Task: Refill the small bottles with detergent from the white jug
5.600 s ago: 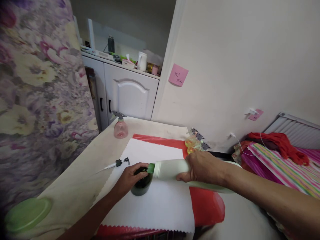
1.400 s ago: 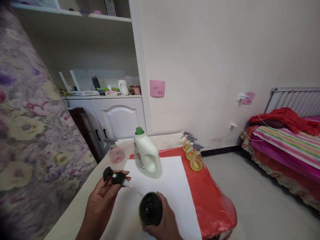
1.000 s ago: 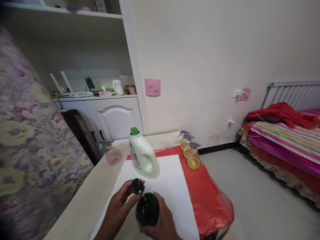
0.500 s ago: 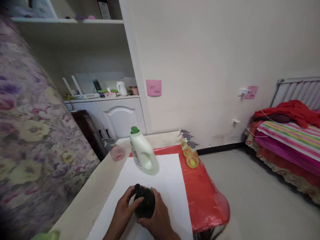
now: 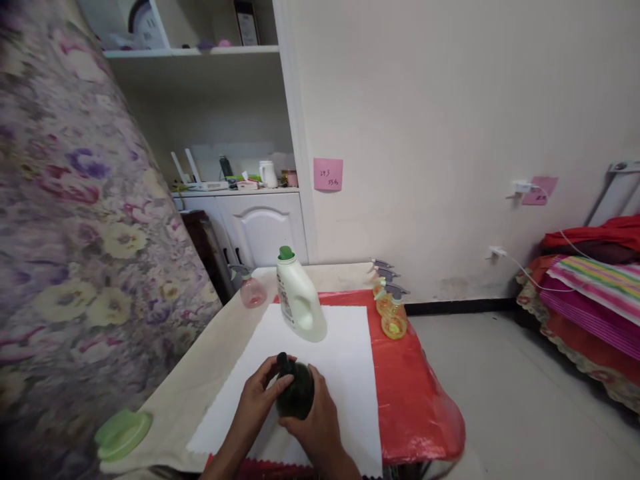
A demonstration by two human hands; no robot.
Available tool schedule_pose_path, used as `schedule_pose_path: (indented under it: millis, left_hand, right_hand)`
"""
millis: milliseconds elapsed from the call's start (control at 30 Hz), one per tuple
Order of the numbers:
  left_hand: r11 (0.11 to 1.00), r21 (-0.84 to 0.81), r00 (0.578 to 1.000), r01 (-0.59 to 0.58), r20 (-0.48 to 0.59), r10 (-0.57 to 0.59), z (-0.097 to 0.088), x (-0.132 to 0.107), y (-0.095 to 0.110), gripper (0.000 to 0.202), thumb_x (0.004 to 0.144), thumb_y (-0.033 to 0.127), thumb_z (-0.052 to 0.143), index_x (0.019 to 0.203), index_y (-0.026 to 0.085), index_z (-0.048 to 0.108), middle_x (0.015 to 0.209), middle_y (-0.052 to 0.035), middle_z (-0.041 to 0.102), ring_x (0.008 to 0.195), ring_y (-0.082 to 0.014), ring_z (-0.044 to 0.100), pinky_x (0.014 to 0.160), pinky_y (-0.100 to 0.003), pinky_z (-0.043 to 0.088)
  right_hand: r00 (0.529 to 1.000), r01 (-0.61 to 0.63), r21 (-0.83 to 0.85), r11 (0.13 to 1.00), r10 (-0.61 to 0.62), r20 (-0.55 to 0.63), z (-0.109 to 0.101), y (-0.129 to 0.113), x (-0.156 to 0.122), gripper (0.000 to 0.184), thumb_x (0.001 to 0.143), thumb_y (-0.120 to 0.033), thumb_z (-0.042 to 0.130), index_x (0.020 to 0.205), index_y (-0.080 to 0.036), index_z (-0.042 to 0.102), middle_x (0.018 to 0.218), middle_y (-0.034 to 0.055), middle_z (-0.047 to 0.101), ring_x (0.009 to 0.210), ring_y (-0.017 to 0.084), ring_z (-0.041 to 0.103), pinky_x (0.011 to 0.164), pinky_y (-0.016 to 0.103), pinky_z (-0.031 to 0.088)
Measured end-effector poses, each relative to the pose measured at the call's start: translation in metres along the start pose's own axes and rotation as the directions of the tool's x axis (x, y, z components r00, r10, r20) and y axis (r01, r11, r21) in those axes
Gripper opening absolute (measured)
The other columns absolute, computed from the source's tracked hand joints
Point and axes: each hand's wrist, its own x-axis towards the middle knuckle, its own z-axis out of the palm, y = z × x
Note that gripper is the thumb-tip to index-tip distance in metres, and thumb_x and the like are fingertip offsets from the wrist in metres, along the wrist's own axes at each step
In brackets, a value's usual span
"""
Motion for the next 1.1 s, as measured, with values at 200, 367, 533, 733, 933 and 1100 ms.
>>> schedule_pose_path:
  millis: [200,367,533,733,933,1100]
  left_hand:
    - [0.987,0.135,0.996,-0.084,0.020,0.082,0.001,0.002,0.012,0.025,0.078,0.032,0.065,0.102,0.023,0.066,0.102,-0.0025,0.072,0.102,-0.0230,0.064,0.093,-0.034,0.047]
    - [0.966,0.218,0.990,-0.141,0.024,0.139,0.001,-0.001,0.013,0.026,0.079,0.031,0.064,0.103,0.025,0.068,0.107,-0.0035,0.071,0.102,-0.0224,0.064,0.092,-0.034,0.048]
    - [0.993,0.110,0.996,-0.038,-0.080,0.047,0.004,-0.004,-0.004,0.032,0.077,0.036,0.067,0.105,0.022,0.068,0.111,-0.0057,0.072,0.106,-0.0250,0.064,0.097,-0.038,0.047]
    - [1.000,-0.004,0.996,0.007,-0.091,-0.008,0.005,-0.006,-0.012,0.033,0.076,0.037,0.068,0.105,0.021,0.068,0.110,-0.0059,0.073,0.107,-0.0264,0.064,0.099,-0.039,0.047]
    - [0.998,-0.065,0.999,0.014,0.052,-0.011,-0.003,-0.004,-0.009,0.035,0.078,0.033,0.065,0.111,0.021,0.066,0.118,-0.0068,0.071,0.113,-0.0256,0.062,0.103,-0.039,0.045]
    - [1.000,0.006,0.999,-0.005,-0.038,0.005,0.004,-0.009,0.000,0.049,0.072,0.029,0.069,0.120,0.020,0.059,0.125,-0.0082,0.066,0.120,-0.0250,0.057,0.106,-0.039,0.042]
  right_hand:
    - [1.000,-0.008,-0.006,1.000,0.008,-0.006,0.001,0.004,0.000,0.093,0.054,-0.013,0.075,0.138,-0.024,0.035,0.137,0.0058,0.053,0.126,0.026,0.051,0.106,0.039,0.042]
    - [1.000,-0.020,-0.014,1.000,0.020,-0.017,0.002,0.006,-0.001,0.094,0.053,-0.013,0.076,0.137,-0.024,0.035,0.137,0.0061,0.053,0.125,0.026,0.051,0.105,0.040,0.043]
    - [1.000,-0.007,-0.019,1.000,0.007,-0.008,0.002,0.007,-0.001,0.094,0.053,-0.013,0.076,0.138,-0.022,0.035,0.137,0.0069,0.053,0.126,0.026,0.051,0.106,0.039,0.042]
    - [1.000,0.002,-0.020,1.000,-0.003,-0.002,0.002,0.008,-0.001,0.093,0.054,-0.013,0.074,0.138,-0.023,0.035,0.138,0.0063,0.053,0.127,0.026,0.050,0.106,0.039,0.042]
    - [1.000,-0.011,-0.011,1.000,0.012,0.028,-0.001,0.002,-0.003,0.090,0.058,-0.017,0.074,0.138,-0.025,0.033,0.138,0.0055,0.053,0.126,0.025,0.051,0.104,0.039,0.044]
    - [1.000,0.004,-0.005,1.000,-0.004,0.006,0.000,0.004,-0.004,0.089,0.058,-0.018,0.075,0.137,-0.025,0.035,0.136,0.0067,0.055,0.123,0.027,0.054,0.103,0.040,0.046]
